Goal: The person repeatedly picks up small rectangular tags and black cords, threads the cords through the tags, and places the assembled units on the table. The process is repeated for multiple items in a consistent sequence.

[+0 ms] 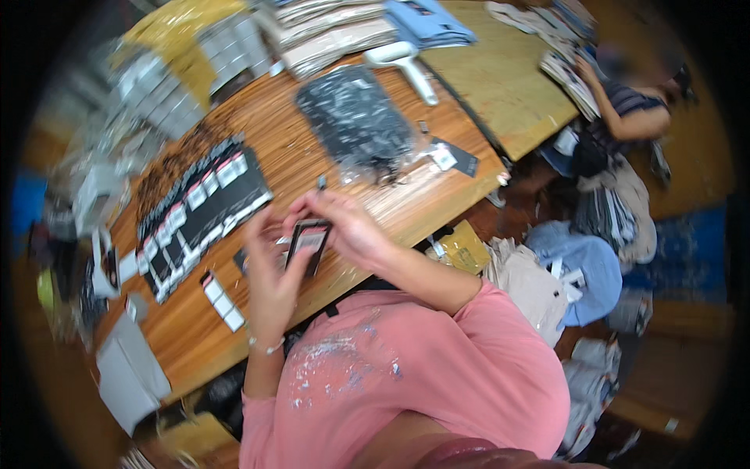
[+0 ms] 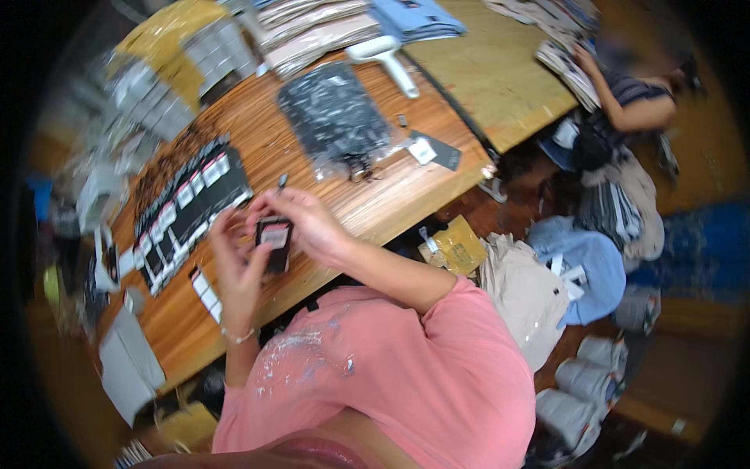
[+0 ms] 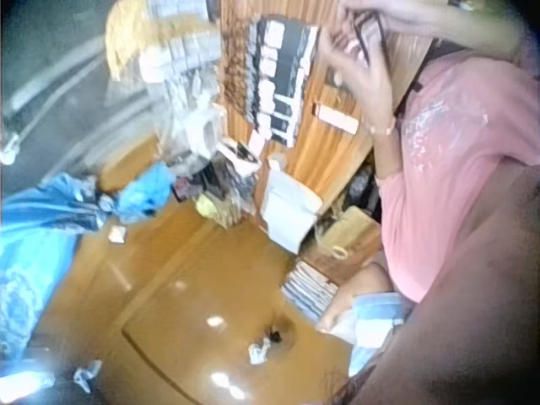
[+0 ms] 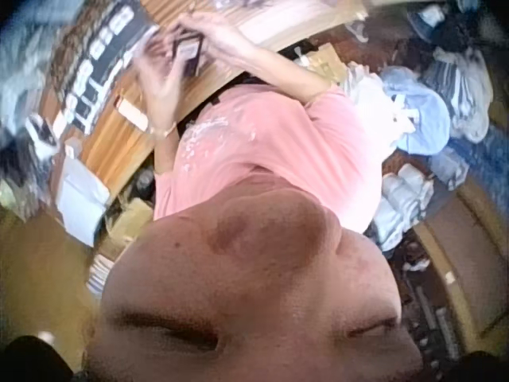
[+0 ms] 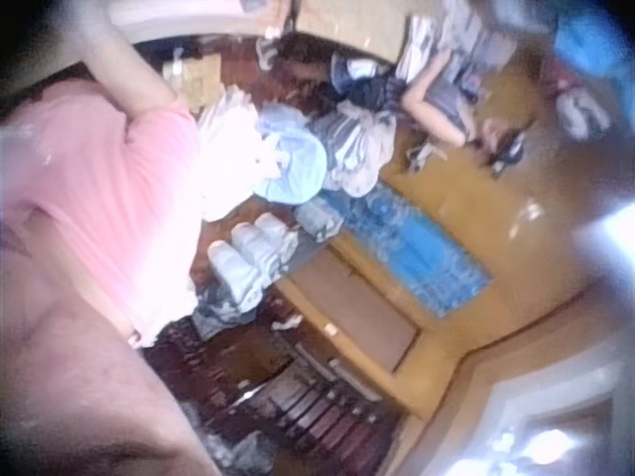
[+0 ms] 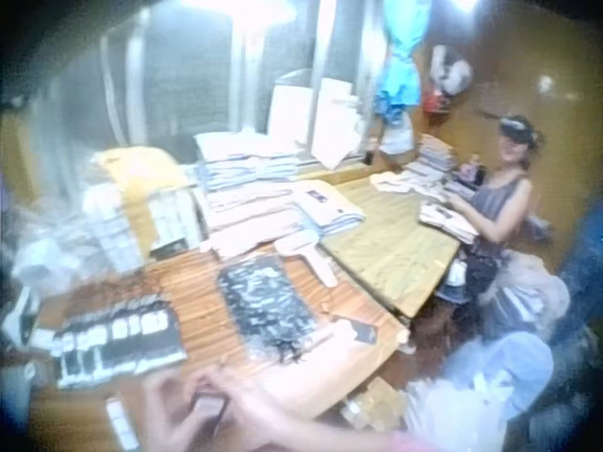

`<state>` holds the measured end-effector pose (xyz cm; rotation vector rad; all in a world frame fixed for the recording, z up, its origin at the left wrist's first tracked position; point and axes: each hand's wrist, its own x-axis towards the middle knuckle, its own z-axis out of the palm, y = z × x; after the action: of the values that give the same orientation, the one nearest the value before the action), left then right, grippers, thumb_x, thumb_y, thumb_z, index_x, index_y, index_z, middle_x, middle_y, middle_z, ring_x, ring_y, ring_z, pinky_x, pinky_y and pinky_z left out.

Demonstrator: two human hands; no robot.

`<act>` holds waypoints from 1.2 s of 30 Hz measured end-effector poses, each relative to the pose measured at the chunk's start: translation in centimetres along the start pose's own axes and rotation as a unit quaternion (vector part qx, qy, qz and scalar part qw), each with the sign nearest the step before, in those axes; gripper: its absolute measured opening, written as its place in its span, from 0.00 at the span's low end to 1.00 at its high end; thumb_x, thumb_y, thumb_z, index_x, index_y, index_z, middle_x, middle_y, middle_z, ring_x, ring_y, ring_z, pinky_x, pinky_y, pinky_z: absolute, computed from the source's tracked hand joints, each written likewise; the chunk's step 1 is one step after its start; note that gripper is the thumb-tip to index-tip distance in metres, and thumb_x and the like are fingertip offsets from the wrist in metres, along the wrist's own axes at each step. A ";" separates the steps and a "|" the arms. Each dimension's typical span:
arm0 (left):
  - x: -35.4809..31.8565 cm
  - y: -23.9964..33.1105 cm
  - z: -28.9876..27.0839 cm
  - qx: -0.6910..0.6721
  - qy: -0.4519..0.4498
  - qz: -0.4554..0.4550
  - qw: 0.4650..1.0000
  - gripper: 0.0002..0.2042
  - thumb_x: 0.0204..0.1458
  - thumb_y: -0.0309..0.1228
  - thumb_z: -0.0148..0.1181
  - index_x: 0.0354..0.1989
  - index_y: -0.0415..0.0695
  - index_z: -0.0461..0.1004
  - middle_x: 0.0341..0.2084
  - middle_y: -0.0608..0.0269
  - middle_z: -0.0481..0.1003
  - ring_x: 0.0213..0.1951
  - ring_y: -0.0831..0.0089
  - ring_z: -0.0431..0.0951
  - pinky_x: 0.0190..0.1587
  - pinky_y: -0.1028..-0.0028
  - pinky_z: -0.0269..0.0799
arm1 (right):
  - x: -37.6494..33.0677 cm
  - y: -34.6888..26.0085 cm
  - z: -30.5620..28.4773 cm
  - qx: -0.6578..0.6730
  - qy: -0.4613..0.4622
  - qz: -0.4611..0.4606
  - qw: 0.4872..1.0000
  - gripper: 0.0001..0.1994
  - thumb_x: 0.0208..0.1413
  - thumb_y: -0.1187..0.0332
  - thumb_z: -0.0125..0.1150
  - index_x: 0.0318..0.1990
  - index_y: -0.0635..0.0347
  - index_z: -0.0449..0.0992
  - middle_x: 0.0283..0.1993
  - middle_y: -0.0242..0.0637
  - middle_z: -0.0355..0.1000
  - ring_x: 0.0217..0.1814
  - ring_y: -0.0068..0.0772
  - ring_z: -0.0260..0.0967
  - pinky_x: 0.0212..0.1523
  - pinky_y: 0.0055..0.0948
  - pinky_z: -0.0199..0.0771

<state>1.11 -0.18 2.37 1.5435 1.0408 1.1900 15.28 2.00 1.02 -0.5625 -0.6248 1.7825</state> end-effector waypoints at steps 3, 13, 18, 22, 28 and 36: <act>1.0 -2.0 0.0 0.130 -0.025 0.011 0.991 0.29 0.45 0.22 0.56 0.57 0.41 0.51 0.47 0.51 0.62 0.53 0.65 0.62 0.52 0.69 0.61 | 0.4 0.1 0.0 -0.037 -0.005 -0.006 0.999 0.14 0.58 0.63 0.46 0.36 0.67 0.71 0.36 0.40 0.71 0.39 0.28 0.69 0.42 0.26 0.69; 0.0 -3.6 -2.5 -0.090 -0.092 -0.076 0.989 0.29 0.47 0.18 0.50 0.58 0.43 0.48 0.40 0.57 0.66 0.45 0.74 0.68 0.49 0.76 0.62 | 1.7 0.6 0.0 -0.069 0.010 -0.060 0.996 0.11 0.59 0.64 0.43 0.41 0.63 0.66 0.38 0.43 0.70 0.44 0.31 0.66 0.47 0.29 0.64; 0.0 -4.6 -5.4 -0.172 -0.137 -0.044 0.975 0.24 0.47 0.17 0.50 0.55 0.39 0.54 0.49 0.62 0.61 0.51 0.78 0.62 0.53 0.76 0.57 | 5.2 -0.2 1.9 -0.002 -0.038 0.016 0.999 0.12 0.60 0.62 0.39 0.40 0.60 0.66 0.27 0.36 0.67 0.33 0.29 0.62 0.47 0.36 0.62; 0.0 -4.6 -9.3 -0.190 -0.102 -0.019 0.976 0.19 0.47 0.17 0.50 0.50 0.37 0.59 0.46 0.62 0.63 0.48 0.78 0.64 0.51 0.78 0.59 | 9.3 0.0 4.5 0.020 -0.164 0.049 0.985 0.13 0.61 0.60 0.36 0.33 0.57 0.63 0.26 0.35 0.64 0.32 0.31 0.60 0.47 0.36 0.60; 1.3 -4.9 -17.6 -0.092 0.016 -0.078 0.992 0.18 0.44 0.18 0.56 0.46 0.38 0.64 0.38 0.65 0.70 0.40 0.81 0.71 0.43 0.82 0.68 | 17.6 2.0 12.1 -0.168 -0.144 0.038 0.974 0.12 0.61 0.62 0.34 0.26 0.53 0.58 0.22 0.31 0.58 0.27 0.29 0.56 0.35 0.31 0.62; 9.0 -9.6 -25.9 0.105 0.057 -0.075 0.990 0.16 0.41 0.21 0.61 0.41 0.41 0.68 0.27 0.71 0.71 0.29 0.86 0.68 0.30 0.85 0.64 | 38.9 7.6 8.5 -0.051 -0.322 0.193 0.926 0.12 0.59 0.61 0.39 0.26 0.54 0.63 0.18 0.37 0.63 0.21 0.33 0.62 0.25 0.31 0.66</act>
<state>-23.47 14.81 -1.48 1.5401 1.3696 1.1017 -6.42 36.27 -0.27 -0.1536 -1.1187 2.3397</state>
